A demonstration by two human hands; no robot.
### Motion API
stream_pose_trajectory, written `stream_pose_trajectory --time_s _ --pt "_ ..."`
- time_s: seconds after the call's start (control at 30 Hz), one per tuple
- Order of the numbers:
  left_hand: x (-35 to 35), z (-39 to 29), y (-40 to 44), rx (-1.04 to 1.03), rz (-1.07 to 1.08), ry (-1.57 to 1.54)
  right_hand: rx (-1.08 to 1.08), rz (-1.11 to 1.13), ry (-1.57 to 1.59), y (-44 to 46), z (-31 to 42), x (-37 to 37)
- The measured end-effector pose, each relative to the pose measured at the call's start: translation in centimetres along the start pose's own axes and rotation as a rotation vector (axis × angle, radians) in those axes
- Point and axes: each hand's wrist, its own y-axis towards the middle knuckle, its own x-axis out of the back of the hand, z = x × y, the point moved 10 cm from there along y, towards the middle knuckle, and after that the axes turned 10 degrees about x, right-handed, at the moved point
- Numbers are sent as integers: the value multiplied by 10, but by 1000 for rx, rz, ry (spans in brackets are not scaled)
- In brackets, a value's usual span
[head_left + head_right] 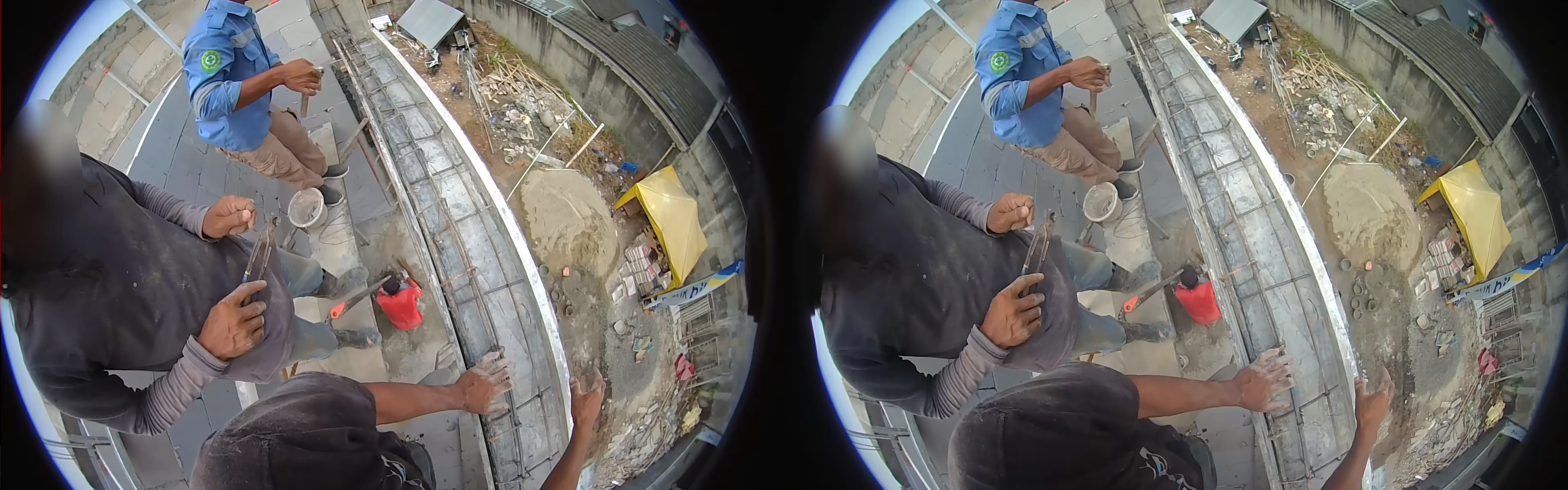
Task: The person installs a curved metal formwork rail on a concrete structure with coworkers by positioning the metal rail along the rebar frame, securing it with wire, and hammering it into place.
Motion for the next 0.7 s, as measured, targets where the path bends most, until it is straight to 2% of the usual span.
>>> stream_pose_trajectory --time_s 0.03,0.13,0.2,0.3,0.4,0.5,0.53,0.6,0.63,0.7 --pt "5 -3 1 -24 -11 -20 -141 96 14 -30 -60 -3" --pt "26 -13 29 -87 -86 -74 -267 155 -100 -109 -151 6" --pt "46 -5 81 -114 -167 -76 -210 209 -121 -144 -190 -9" --pt "50 34 170 -71 -111 74 -226 457 -268 -152 -150 -5" --pt "24 73 221 -116 -6 261 -239 514 -258 -169 -181 -43" --pt "-5 102 234 -119 113 382 -353 389 -150 -165 -174 -44" --pt "-13 109 237 -108 151 414 -322 371 -235 -163 -175 -46" --pt "-21 113 234 -39 359 520 -258 332 -406 -162 -176 -49" --pt "-24 119 233 -4 461 575 -235 307 -385 -159 -175 -49" --pt "-28 125 242 -39 455 577 -185 262 -343 -150 -168 -47"
